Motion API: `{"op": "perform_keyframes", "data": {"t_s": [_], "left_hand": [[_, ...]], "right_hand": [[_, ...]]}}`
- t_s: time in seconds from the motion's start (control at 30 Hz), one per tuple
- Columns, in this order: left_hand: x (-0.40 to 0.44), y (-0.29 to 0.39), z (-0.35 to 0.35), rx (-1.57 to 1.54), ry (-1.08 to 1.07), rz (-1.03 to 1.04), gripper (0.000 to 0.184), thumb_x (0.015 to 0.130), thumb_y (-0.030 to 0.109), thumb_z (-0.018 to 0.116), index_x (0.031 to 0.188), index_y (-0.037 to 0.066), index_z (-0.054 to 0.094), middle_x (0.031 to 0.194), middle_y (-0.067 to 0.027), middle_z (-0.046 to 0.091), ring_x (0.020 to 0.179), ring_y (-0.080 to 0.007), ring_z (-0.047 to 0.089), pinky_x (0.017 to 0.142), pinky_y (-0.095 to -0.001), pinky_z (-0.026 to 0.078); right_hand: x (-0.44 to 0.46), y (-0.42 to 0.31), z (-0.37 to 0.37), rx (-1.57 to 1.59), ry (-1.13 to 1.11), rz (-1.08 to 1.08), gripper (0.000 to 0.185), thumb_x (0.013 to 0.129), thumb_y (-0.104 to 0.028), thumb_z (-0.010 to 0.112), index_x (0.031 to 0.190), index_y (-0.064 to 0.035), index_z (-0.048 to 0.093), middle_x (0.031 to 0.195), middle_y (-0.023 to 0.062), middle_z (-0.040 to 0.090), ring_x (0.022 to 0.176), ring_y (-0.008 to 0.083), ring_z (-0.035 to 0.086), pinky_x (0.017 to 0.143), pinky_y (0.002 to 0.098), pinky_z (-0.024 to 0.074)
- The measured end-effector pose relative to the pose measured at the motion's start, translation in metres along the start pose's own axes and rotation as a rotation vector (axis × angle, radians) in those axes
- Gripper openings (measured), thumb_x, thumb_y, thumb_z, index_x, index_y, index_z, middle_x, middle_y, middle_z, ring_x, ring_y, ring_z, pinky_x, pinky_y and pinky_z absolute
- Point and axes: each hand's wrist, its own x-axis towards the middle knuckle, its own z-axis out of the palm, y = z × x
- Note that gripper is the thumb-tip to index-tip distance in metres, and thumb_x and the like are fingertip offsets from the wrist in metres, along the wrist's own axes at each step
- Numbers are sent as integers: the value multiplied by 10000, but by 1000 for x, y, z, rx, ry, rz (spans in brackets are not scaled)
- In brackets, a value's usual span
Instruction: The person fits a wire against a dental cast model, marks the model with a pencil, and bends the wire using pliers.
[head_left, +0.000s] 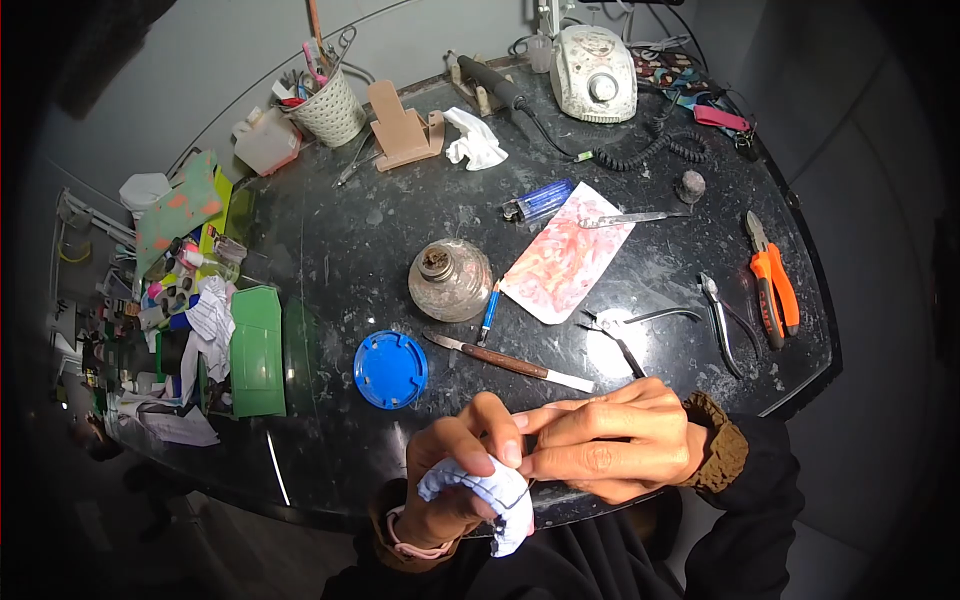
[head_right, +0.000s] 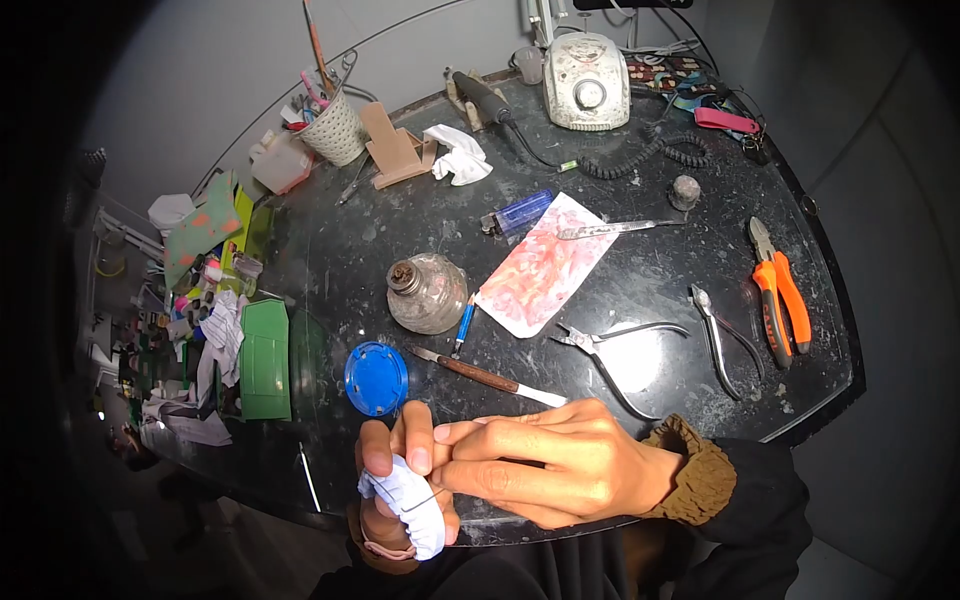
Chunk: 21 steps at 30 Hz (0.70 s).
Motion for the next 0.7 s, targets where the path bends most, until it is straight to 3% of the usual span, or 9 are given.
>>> {"op": "perform_keyframes", "data": {"t_s": [0.07,0.13,0.2,0.37,0.4,0.57,0.7], "left_hand": [[1,1,5,-1,37,13,324,766,33,724,1004,149,539,1005,-92,424,957,-235,501,656,-319,629],[5,0,10,43,75,66,257,783,60,716,976,61,546,983,-143,453,755,-210,600,571,-320,617],[4,-3,7,66,45,97,261,785,58,714,983,64,543,983,-144,452,758,-212,600,574,-320,617],[-2,1,-1,90,1,-12,400,736,35,755,982,253,526,1024,-9,429,1049,-178,446,1013,-381,422],[-2,2,-1,95,-8,-12,402,736,35,756,980,255,524,1024,-7,429,1044,-173,448,1018,-382,409],[5,-2,9,63,29,101,230,793,54,703,931,73,520,989,-143,448,783,-210,595,597,-311,612],[6,4,13,68,57,65,224,792,59,706,912,80,518,986,-142,452,770,-209,602,611,-304,604]], "right_hand": [[0,0,0,-13,-3,2,163,746,-8,672,908,-21,668,858,40,658,908,199,681,643,258,571],[0,0,-1,-20,-8,6,162,750,-10,668,912,-22,667,863,36,657,917,193,679,625,252,567],[0,0,-1,-20,-16,9,162,753,-12,665,914,-24,666,868,33,656,924,188,677,608,246,564],[-2,0,-1,-29,-18,3,156,760,-18,665,916,-25,666,873,32,656,929,182,676,593,239,561],[-2,0,0,-29,-17,0,156,761,-19,665,916,-25,666,874,32,656,929,180,676,591,238,560],[-2,2,-1,-11,-23,-13,162,761,-26,670,923,-18,666,888,45,660,931,206,676,643,257,574],[-2,4,-1,-45,-5,-61,187,756,-33,680,941,-8,669,913,72,665,938,249,673,719,290,580]]}}
